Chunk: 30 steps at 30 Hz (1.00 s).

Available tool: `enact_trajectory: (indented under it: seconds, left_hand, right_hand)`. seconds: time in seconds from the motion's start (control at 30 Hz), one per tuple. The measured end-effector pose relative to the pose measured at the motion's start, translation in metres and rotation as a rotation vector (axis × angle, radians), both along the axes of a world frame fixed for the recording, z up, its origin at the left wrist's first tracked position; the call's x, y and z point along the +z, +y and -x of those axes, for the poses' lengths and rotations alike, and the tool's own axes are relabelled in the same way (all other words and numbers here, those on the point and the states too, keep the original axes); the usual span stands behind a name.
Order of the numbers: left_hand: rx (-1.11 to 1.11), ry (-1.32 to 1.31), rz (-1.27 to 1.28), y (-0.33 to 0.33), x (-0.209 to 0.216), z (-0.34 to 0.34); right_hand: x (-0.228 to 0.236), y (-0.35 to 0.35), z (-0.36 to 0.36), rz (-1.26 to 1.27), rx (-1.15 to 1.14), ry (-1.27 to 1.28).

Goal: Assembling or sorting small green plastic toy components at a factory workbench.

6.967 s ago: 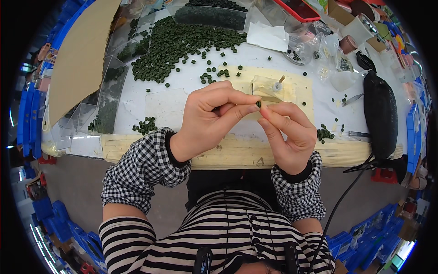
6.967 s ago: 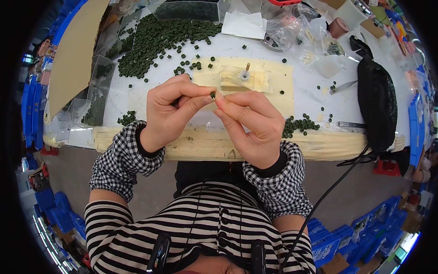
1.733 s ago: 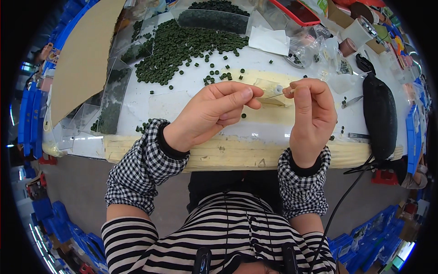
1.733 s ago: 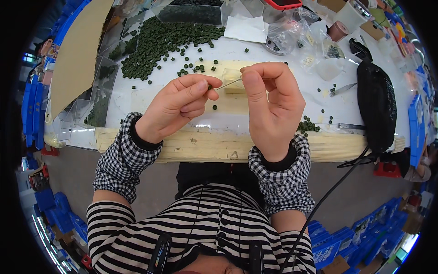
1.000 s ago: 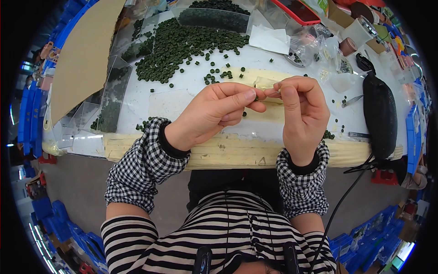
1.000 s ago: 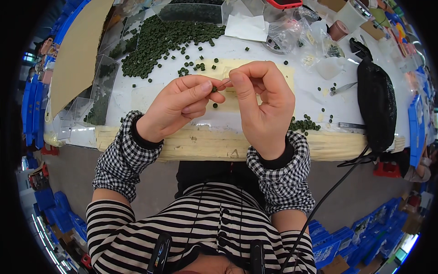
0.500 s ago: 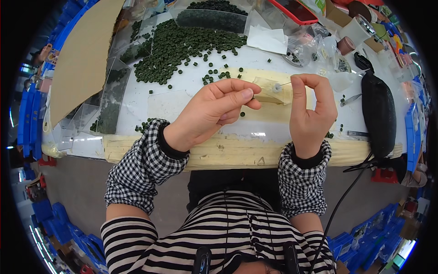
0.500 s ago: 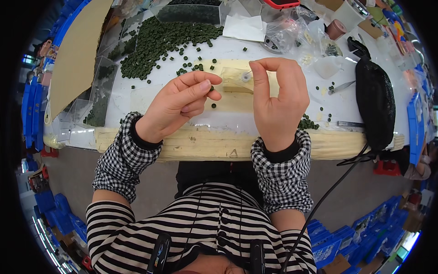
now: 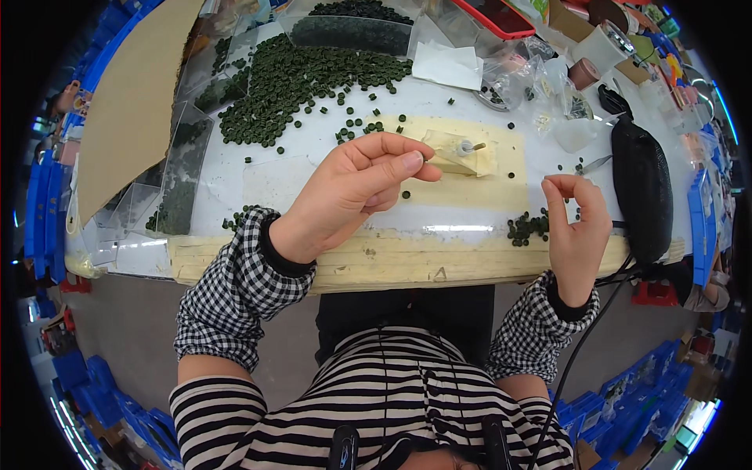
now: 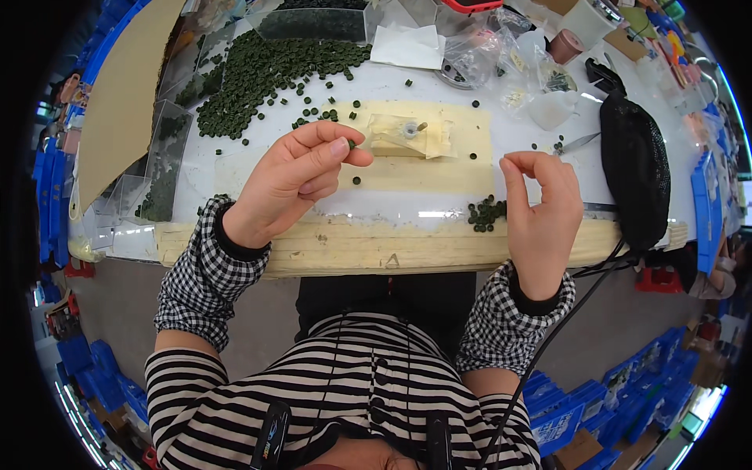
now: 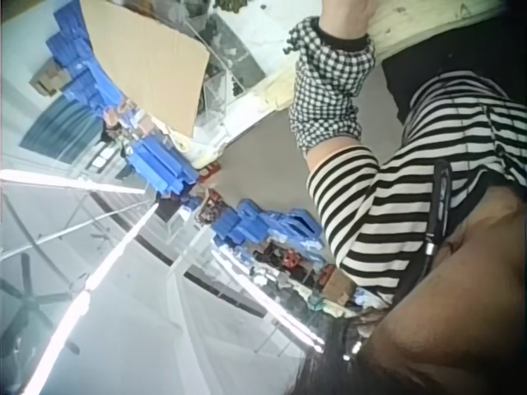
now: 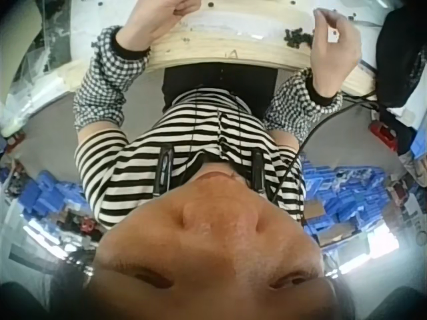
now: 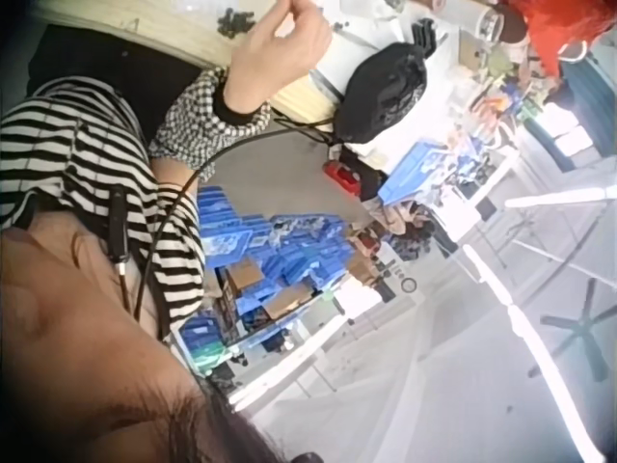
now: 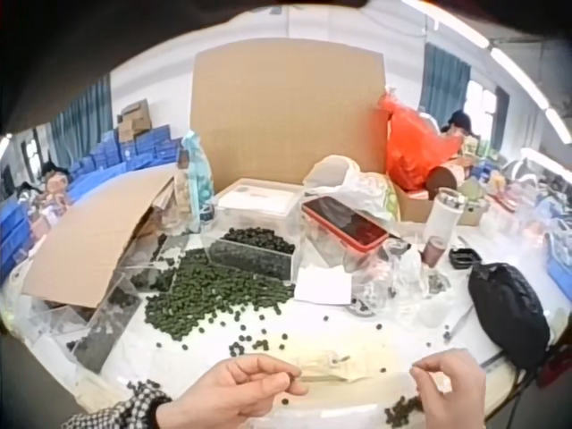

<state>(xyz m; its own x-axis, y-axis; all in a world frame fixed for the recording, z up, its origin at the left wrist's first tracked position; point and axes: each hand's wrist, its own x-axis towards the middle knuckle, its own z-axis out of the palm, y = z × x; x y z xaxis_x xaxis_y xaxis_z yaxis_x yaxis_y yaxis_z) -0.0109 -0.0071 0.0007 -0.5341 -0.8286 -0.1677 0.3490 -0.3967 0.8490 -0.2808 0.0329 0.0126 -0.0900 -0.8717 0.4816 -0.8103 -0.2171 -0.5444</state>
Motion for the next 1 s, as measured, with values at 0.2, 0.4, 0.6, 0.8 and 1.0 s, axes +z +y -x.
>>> enact_trajectory:
  seconds: [0.2, 0.4, 0.6, 0.8, 1.0]
  left_hand:
    - [0.012, -0.031, -0.003, 0.001, 0.0, 0.002]
    - [0.007, 0.004, -0.007, -0.001, -0.001, 0.002]
    - [0.035, -0.01, -0.019, 0.001, 0.0, 0.002]
    - [0.026, -0.01, -0.023, 0.001, 0.0, 0.001]
    - [0.006, -0.006, -0.014, 0.001, 0.001, 0.001]
  right_hand:
    - [-0.005, 0.013, 0.01, -0.211, 0.053, 0.142]
    - [-0.022, -0.004, 0.002, -0.118, 0.021, 0.103]
    - [-0.024, -0.002, 0.006, -0.07, 0.001, -0.01]
    - [-0.021, -0.001, 0.01, -0.001, 0.071, 0.176]
    - [-0.021, -0.006, 0.005, -0.003, 0.089, 0.256]
